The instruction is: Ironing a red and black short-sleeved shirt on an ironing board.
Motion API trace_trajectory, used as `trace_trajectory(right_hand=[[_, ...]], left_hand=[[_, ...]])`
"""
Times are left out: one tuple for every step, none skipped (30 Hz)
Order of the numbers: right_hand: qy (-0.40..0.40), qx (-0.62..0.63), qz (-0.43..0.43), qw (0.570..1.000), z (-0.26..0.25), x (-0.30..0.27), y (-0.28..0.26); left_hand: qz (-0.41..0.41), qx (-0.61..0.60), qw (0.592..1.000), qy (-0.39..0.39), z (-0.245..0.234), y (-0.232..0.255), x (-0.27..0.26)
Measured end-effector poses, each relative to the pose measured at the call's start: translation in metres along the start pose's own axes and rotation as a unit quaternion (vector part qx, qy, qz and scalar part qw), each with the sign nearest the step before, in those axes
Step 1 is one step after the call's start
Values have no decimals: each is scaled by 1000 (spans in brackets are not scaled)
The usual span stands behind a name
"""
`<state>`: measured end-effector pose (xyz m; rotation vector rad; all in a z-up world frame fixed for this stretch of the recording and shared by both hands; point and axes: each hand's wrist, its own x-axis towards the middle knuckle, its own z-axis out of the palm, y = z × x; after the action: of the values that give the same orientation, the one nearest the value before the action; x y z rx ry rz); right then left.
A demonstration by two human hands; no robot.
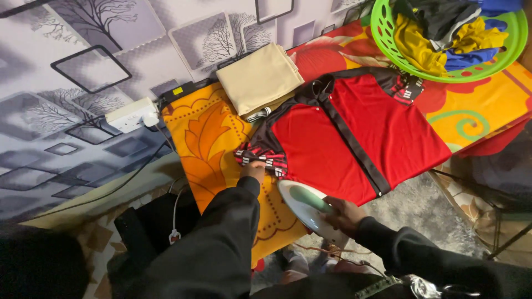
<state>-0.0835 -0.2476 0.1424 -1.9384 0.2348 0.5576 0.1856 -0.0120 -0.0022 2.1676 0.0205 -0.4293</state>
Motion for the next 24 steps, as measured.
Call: trace_trajectory(right_hand=[[24, 7, 22, 999, 0, -5, 1], [47, 15, 43, 998, 1, -10, 2], [49, 13, 43, 998, 1, -15, -5], [71, 12, 52, 996, 1, -19, -11], [88, 10, 62, 994, 3, -27, -15], [86, 8, 63, 994, 2, -29, -17], [100, 5, 73, 992, 2, -31, -20], [114, 3, 82, 990, 3, -33, -22], [114, 3, 82, 990, 2, -32, -23], [115, -8, 91, 989, 1, -31, -24], [114, -20, 101, 988, 0, -31, -25], [111, -20, 101, 988, 3, -29, -23], [123, -9, 106, 987, 6, -27, -19], [135, 3, 112, 984, 9, -26, -16], [135, 4, 112, 984, 13, -20, -18], [155, 18, 105, 982, 16, -14, -19], [175, 33, 97, 979, 19, -9, -20], [176, 33, 98, 979, 16, -8, -31], [169, 35, 85, 981, 14, -6, -42], [162, 37, 71, 984, 12, -3, -53], [163, 38, 69, 983, 13, 4, -50], [160, 37, 68, 984, 13, 11, -46], [155, 35, 68, 985, 14, 18, -42], [153, 35, 67, 985, 14, 25, -45]], left_hand=[[-18, -42, 999, -28, 4, -17, 8], [-35, -84, 994, -56, 9, -33, 17], [-34, -86, 994, -57, 9, -28, 17], [-8, -85, 995, -52, 9, -24, 16], [14, -84, 995, -45, 10, -24, 9], [11, -87, 995, -44, 18, -29, 9], [16, -73, 997, -29, 23, -36, 10], [21, -58, 998, -13, 29, -42, 11], [22, -57, 998, -13, 25, -31, 5], [16, -37, 999, -9, 21, -21, 0], [7, -16, 1000, -4, 18, -12, -8], [5, -16, 1000, -3, 14, -2, -14], [-16, 8, 1000, 2, 10, 6, -21], [-37, 33, 999, 7, 7, 15, -28], [-37, 33, 999, 7, 7, 13, -25], [-32, 33, 999, 6, 7, 12, -23], [-27, 32, 999, 6, 9, 11, -22], [-27, 32, 999, 5, 11, 12, -25], [-20, 32, 999, 1, 11, 13, -26], [-13, 33, 999, -2, 11, 15, -27], [-11, 33, 999, -1, 11, 18, -28], [7, 60, 998, 5, 11, 21, -29], [21, 85, 996, 12, 10, 22, -31], [20, 85, 996, 15, 11, 25, -30]])
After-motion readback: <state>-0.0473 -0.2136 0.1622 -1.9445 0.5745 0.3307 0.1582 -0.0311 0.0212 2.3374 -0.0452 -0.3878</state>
